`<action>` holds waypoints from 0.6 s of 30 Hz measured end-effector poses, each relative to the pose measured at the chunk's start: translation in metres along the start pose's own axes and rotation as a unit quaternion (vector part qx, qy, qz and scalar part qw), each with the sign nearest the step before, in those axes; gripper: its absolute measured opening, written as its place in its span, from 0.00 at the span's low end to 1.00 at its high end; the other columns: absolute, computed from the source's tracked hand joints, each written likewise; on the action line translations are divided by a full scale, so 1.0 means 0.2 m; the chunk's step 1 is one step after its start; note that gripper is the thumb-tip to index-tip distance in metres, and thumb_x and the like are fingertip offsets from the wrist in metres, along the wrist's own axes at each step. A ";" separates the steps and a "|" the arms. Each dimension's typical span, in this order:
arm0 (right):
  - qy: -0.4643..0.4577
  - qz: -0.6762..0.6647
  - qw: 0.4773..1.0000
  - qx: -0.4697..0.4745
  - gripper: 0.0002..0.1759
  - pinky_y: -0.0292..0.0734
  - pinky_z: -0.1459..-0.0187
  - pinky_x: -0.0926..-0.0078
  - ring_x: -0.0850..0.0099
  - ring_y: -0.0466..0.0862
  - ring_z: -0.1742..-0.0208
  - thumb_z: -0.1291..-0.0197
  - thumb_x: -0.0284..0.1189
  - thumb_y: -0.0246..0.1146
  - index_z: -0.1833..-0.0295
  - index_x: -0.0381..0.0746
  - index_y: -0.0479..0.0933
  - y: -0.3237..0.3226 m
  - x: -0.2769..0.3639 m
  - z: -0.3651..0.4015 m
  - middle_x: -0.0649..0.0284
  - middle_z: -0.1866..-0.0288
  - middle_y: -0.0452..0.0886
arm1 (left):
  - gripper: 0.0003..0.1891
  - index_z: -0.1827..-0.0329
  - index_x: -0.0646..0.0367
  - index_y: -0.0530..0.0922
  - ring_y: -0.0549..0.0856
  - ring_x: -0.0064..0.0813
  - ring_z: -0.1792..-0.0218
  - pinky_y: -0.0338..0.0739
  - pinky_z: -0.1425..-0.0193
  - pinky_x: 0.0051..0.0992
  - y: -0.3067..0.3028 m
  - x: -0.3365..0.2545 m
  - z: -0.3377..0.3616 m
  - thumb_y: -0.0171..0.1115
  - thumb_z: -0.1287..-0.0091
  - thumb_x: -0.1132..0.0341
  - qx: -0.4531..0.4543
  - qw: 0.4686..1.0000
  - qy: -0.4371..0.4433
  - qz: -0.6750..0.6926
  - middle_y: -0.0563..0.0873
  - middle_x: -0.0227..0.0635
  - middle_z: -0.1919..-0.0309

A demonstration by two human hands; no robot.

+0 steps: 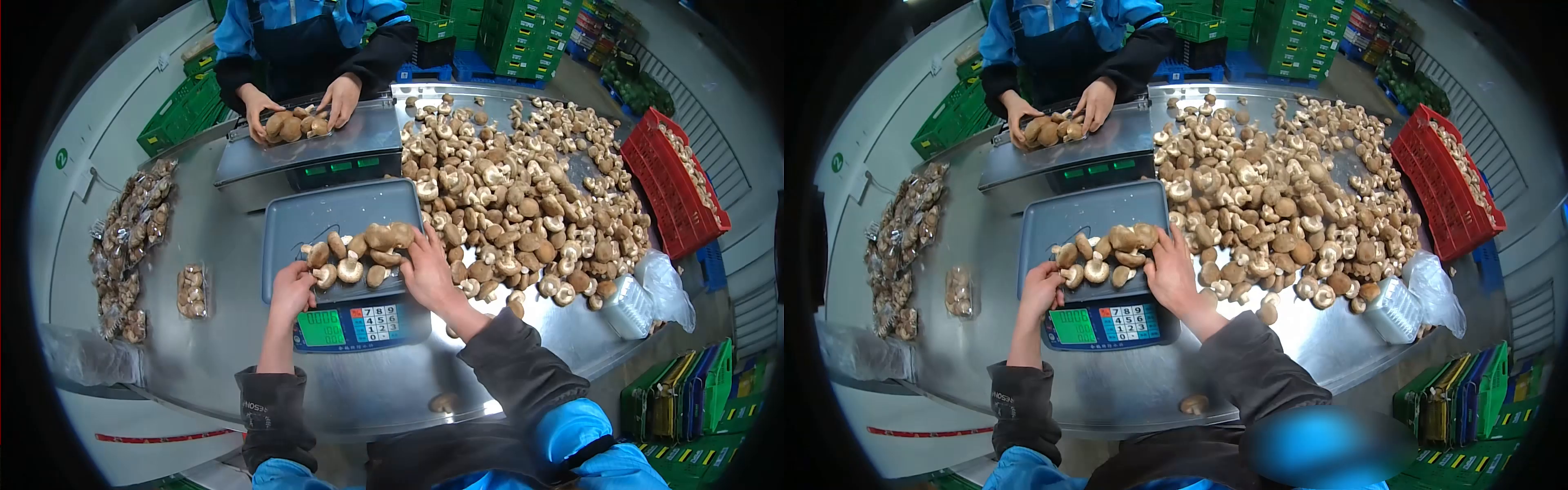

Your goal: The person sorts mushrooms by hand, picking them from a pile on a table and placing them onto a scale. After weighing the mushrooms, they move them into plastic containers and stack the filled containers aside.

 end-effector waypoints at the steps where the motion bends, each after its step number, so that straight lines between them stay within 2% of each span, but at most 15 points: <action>1: -0.001 0.030 1.000 0.007 0.24 0.54 0.26 0.54 0.46 0.56 0.24 0.42 0.26 0.57 0.39 0.29 0.71 0.02 0.01 -0.01 0.49 0.29 0.65 | 0.15 0.51 0.72 0.77 0.77 0.22 0.88 0.67 0.87 0.22 -0.01 0.01 -0.03 0.53 0.40 0.76 -0.001 1.000 0.002 0.000 0.80 0.35 0.79; 3: -0.001 0.052 0.999 0.013 0.24 0.54 0.26 0.53 0.48 0.54 0.24 0.39 0.30 0.58 0.38 0.31 0.71 0.01 0.00 -0.01 0.50 0.29 0.65 | 0.14 0.51 0.70 0.77 0.81 0.32 0.84 0.75 0.79 0.31 -0.04 0.00 -0.06 0.54 0.39 0.75 -0.029 0.992 0.030 -0.116 0.79 0.36 0.83; 4: -0.012 0.063 0.998 0.020 0.24 0.54 0.26 0.54 0.49 0.55 0.23 0.38 0.32 0.58 0.38 0.31 0.71 0.01 0.01 0.00 0.50 0.29 0.65 | 0.14 0.51 0.70 0.77 0.81 0.32 0.84 0.75 0.79 0.31 -0.04 0.00 -0.06 0.54 0.39 0.75 -0.029 0.993 0.028 -0.115 0.79 0.36 0.83; 6: -0.021 0.075 0.997 0.030 0.25 0.55 0.26 0.55 0.50 0.55 0.23 0.37 0.33 0.58 0.37 0.32 0.71 -0.02 0.01 0.01 0.51 0.29 0.65 | 0.15 0.50 0.66 0.78 0.85 0.44 0.71 0.79 0.62 0.39 -0.10 -0.12 0.01 0.58 0.39 0.72 -0.122 0.915 0.114 -0.367 0.84 0.41 0.73; 7: -0.030 0.078 0.996 0.030 0.24 0.56 0.27 0.56 0.51 0.57 0.24 0.37 0.34 0.59 0.38 0.32 0.72 -0.04 0.00 0.02 0.51 0.30 0.67 | 0.15 0.50 0.66 0.78 0.85 0.44 0.71 0.79 0.62 0.39 -0.09 -0.14 0.03 0.58 0.39 0.72 -0.120 0.916 0.108 -0.366 0.84 0.41 0.73; 9: -0.037 0.080 0.995 0.035 0.24 0.58 0.28 0.56 0.52 0.59 0.25 0.38 0.34 0.61 0.40 0.32 0.72 -0.07 -0.02 0.03 0.52 0.32 0.69 | 0.18 0.47 0.65 0.77 0.85 0.46 0.58 0.79 0.52 0.36 -0.06 -0.38 0.13 0.63 0.40 0.69 -0.231 0.877 0.227 -0.355 0.85 0.42 0.58; 11: -0.058 0.036 0.997 0.038 0.22 0.61 0.30 0.58 0.53 0.64 0.28 0.39 0.32 0.62 0.42 0.33 0.74 -0.10 -0.04 0.03 0.52 0.35 0.72 | 0.22 0.43 0.62 0.76 0.83 0.45 0.50 0.77 0.48 0.38 0.11 -0.54 0.16 0.66 0.41 0.66 -0.140 0.895 0.337 -0.256 0.80 0.44 0.46; 13: -0.072 0.032 0.997 0.023 0.20 0.63 0.31 0.57 0.52 0.67 0.30 0.42 0.29 0.64 0.44 0.33 0.74 -0.13 -0.03 0.01 0.52 0.38 0.74 | 0.26 0.41 0.62 0.75 0.80 0.45 0.45 0.74 0.40 0.37 0.30 -0.67 0.18 0.68 0.43 0.66 -0.077 0.863 0.437 -0.241 0.78 0.45 0.42; 17: -0.069 0.004 0.998 -0.012 0.27 0.62 0.30 0.56 0.51 0.66 0.29 0.47 0.26 0.65 0.40 0.34 0.70 -0.20 0.00 -0.05 0.50 0.37 0.72 | 0.27 0.40 0.61 0.75 0.78 0.46 0.41 0.69 0.34 0.36 0.49 -0.69 0.09 0.70 0.44 0.67 -0.028 0.845 0.463 -0.267 0.80 0.44 0.45; 18: -0.084 0.003 0.996 -0.013 0.28 0.61 0.30 0.56 0.50 0.65 0.29 0.47 0.25 0.65 0.38 0.34 0.69 -0.19 0.03 -0.07 0.49 0.37 0.72 | 0.27 0.40 0.61 0.75 0.78 0.45 0.41 0.70 0.35 0.36 0.51 -0.65 0.04 0.70 0.44 0.67 -0.005 0.868 0.416 -0.271 0.81 0.43 0.46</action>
Point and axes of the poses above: each hand's wrist, its own z-axis away from the middle knuckle, its own y-axis out of the palm, x = y × z, the point moved 8 cm from there along -z, towards the middle knuckle
